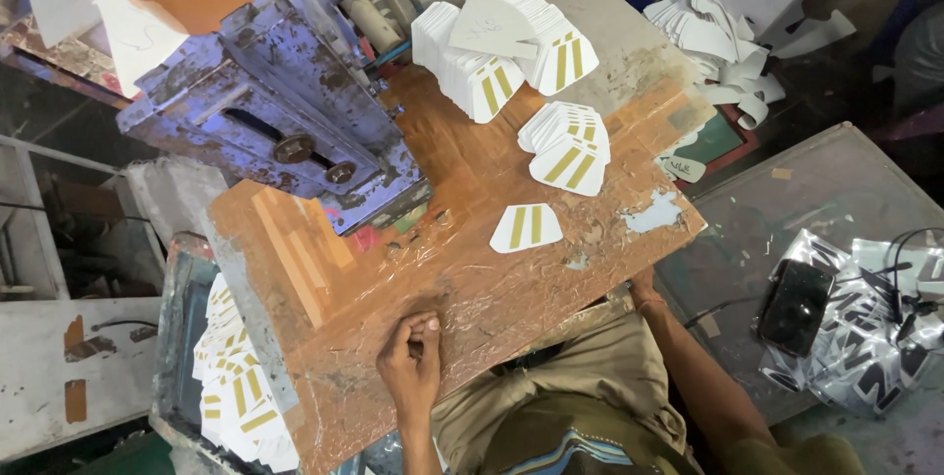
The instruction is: Stamping gold stripes onto white paper shapes using a manual machine.
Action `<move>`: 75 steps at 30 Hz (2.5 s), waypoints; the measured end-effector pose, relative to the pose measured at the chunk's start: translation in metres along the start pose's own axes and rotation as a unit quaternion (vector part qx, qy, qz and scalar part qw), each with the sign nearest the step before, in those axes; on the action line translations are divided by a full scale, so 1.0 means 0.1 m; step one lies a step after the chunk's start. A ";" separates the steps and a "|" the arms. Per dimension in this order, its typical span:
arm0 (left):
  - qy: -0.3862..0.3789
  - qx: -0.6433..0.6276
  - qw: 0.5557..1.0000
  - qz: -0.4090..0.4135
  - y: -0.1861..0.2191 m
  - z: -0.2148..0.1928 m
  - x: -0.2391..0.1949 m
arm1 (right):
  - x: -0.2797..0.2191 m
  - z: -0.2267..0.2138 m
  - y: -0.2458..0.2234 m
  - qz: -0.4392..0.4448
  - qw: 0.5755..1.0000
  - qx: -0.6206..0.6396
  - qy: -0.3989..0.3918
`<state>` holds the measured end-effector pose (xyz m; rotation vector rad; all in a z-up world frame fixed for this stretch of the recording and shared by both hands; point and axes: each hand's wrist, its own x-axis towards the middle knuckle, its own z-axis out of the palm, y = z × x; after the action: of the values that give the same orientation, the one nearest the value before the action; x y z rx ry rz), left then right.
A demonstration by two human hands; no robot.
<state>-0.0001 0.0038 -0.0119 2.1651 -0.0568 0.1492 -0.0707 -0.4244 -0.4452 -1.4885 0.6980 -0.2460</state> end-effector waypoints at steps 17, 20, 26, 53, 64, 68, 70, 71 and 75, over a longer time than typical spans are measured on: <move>0.001 0.003 1.000 -0.006 -0.02 0.00 0.00 | -0.26 0.13 -0.61 0.086 0.982 0.171 0.007; 0.003 -0.004 1.000 -0.003 0.06 -0.01 0.01 | 0.04 -0.03 0.21 -0.065 0.987 -0.144 0.000; 0.006 -0.005 1.000 -0.009 0.07 -0.02 0.01 | -0.32 0.06 -0.43 0.032 0.999 -0.016 0.021; 0.000 0.005 1.000 0.001 0.12 -0.02 0.01 | -0.31 -0.09 -0.01 -0.200 0.944 -0.260 -0.025; -0.002 0.006 1.000 0.009 0.05 0.00 0.01 | -0.31 0.01 -0.07 0.000 0.994 -0.105 -0.001; -0.005 0.000 1.000 0.000 0.08 -0.01 0.01 | -0.33 0.04 -0.29 0.051 0.997 -0.057 0.004; -0.004 -0.009 1.000 0.009 0.13 -0.02 0.01 | -0.08 -0.18 0.47 0.102 0.994 0.016 -0.034; -0.004 -0.017 1.000 0.019 0.15 -0.02 0.02 | 0.04 -0.29 0.84 0.151 0.982 0.089 -0.072; -0.004 -0.006 1.000 0.016 0.16 -0.03 0.00 | 0.00 -0.33 0.58 0.011 0.996 -0.050 -0.070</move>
<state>-0.0017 -0.0028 0.0030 2.1543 -0.0972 0.1585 -0.1044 -0.4455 -0.4985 -1.5760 0.6207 -0.0910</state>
